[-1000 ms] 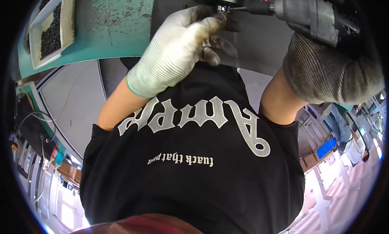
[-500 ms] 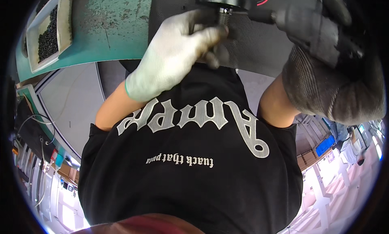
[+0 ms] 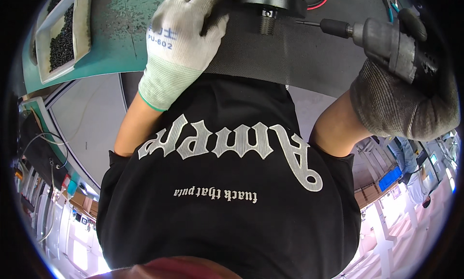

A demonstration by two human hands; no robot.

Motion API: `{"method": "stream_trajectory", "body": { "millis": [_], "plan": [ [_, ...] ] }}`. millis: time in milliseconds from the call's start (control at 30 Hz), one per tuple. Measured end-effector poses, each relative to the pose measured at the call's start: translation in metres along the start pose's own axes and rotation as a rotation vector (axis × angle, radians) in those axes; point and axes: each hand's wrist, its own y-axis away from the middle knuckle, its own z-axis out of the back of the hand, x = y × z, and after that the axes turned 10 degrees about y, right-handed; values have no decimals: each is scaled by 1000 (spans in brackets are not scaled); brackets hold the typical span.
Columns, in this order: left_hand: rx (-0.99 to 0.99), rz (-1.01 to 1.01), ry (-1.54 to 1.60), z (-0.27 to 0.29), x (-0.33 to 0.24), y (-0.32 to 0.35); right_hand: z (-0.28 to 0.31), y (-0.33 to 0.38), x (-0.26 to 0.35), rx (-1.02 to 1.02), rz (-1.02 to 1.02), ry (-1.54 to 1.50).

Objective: Assembling industrial motors by attaching cooling fans and securing components using an electric screwdriver and pliers.

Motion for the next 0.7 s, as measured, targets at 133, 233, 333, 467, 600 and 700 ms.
{"method": "stream_trajectory", "body": {
  "millis": [133, 233, 333, 467, 600, 700],
  "plan": [
    [-44, 12, 69, -1, 0, -4, -4, 5, 3, -10, -55, -162],
    [-55, 24, 99, -3, 1, -6, -7, 5, 6, -20, -87, -290],
    [-57, 23, 110, -3, 3, -10, -9, 4, 10, -33, -112, -415],
    [29, -83, 5, -1, 6, -13, -14, 2, 15, -51, -150, -576],
    [-76, -237, -91, -5, 10, -10, -17, 1, 20, -75, -194, -729],
    [-73, -228, -58, -5, 14, -8, -12, -4, 31, -24, -394, -932]
  ]
}}
